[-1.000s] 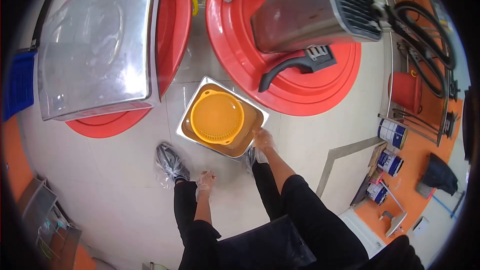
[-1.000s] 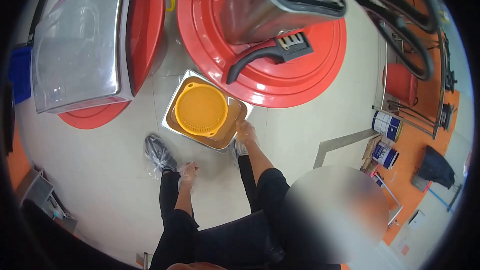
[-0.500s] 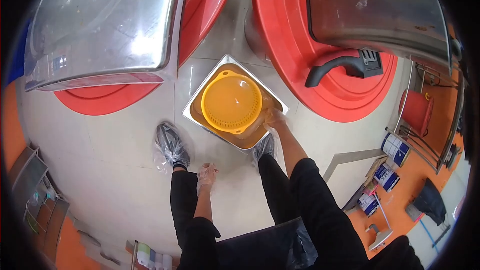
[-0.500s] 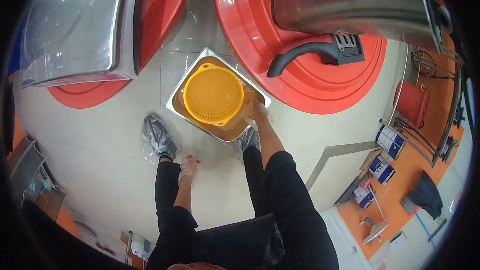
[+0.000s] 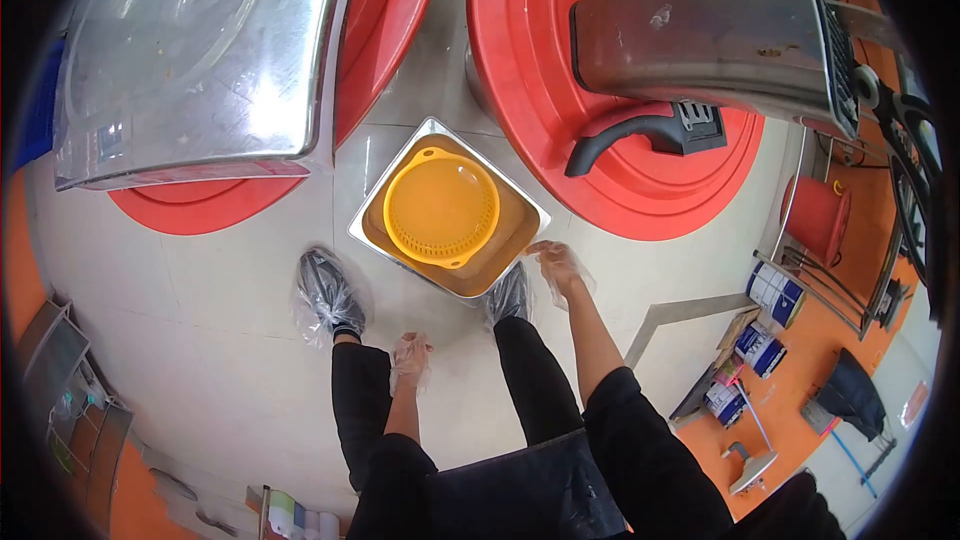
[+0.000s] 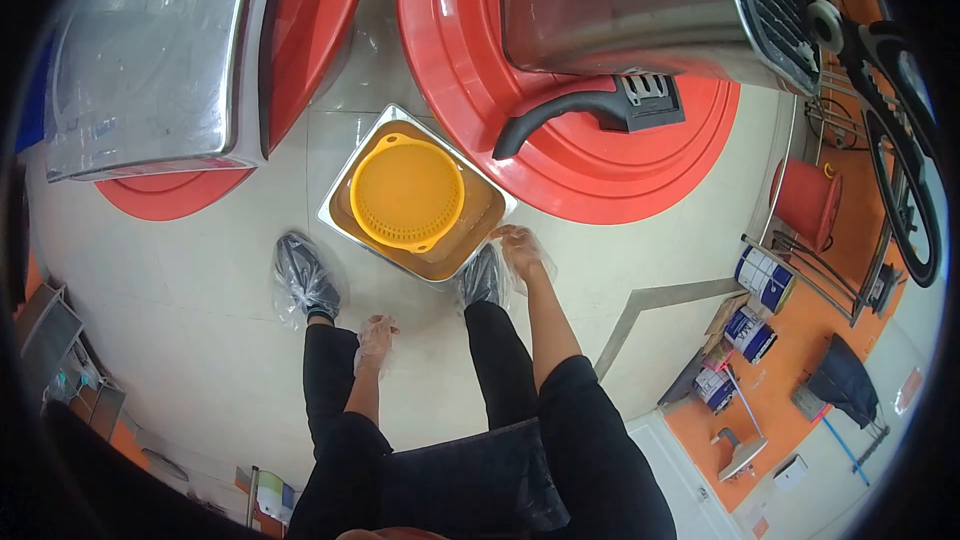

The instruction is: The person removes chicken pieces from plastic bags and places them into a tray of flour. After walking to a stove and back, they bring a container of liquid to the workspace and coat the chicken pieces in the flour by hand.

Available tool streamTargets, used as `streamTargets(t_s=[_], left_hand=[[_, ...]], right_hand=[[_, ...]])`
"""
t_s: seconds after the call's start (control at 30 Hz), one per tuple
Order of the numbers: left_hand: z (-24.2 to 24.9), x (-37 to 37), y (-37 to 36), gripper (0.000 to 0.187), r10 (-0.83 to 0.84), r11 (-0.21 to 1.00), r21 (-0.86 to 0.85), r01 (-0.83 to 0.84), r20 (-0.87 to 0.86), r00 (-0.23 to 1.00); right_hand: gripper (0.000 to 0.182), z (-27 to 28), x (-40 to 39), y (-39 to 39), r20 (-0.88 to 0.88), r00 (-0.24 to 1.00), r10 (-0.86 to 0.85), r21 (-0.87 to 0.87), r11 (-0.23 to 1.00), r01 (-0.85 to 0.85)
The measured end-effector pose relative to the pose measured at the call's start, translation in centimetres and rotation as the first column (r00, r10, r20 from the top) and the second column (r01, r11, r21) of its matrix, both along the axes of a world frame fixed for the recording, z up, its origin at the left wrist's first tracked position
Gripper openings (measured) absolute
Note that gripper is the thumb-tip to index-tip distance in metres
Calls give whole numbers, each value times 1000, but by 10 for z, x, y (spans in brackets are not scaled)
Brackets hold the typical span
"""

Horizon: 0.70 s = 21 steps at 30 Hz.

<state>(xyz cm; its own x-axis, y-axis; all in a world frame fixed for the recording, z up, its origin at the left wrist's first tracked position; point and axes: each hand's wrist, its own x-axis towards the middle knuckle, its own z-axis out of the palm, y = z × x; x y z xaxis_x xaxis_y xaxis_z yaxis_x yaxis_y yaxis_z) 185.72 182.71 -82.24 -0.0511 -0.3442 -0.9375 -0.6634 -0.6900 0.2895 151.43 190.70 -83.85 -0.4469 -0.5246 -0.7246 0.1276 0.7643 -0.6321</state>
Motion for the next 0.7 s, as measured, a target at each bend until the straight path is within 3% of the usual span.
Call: streamTargets(t_s=[0.1, 0.2, 0.3, 0.4, 0.47, 0.5, 0.57, 0.6, 0.63, 0.7], left_hand=[[-3, 2, 7, 23, 7, 1000, -5, -7, -15, 1000], [-6, 3, 10, 24, 16, 1000, 18, -16, -12, 1000], [-10, 5, 15, 26, 2, 1000, 6, -2, -12, 1000], [-12, 6, 20, 27, 6, 1000, -28, -7, -26, 1000], [-19, 7, 23, 27, 14, 1000, -20, -15, -25, 1000], [-22, 8, 24, 28, 18, 1000, -16, -19, -24, 1000], [-22, 8, 24, 28, 21, 999, -30, -22, -50, 999], [-21, 7, 23, 29, 21, 999, -35, -23, -61, 998], [-18, 5, 21, 29, 26, 999, -23, -26, -35, 999], [-10, -2, 12, 28, 34, 999, 4, -34, 14, 999]], right_hand=[[23, 41, -2, -34, 97, 981, -167, 354, 927, 123], [30, 44, -12, -24, 239, 886, -398, 403, 870, 283], [36, 45, -14, -17, 369, 778, -510, 295, 857, 422], [41, 44, -17, -20, 471, 627, -620, 128, 752, 647], [43, 32, -19, -31, 376, 648, -663, 124, 729, 673], [44, 20, -22, -34, 328, 654, -681, 122, 717, 686], [39, -66, -40, 10, 523, 586, -619, 123, 735, 667], [36, -93, -47, 17, 747, 52, -663, 345, 454, 822], [32, -113, -52, 20, 736, -493, -463, 625, 187, 758], [26, -113, -47, 18, 702, -594, -393, 672, 86, 736]])
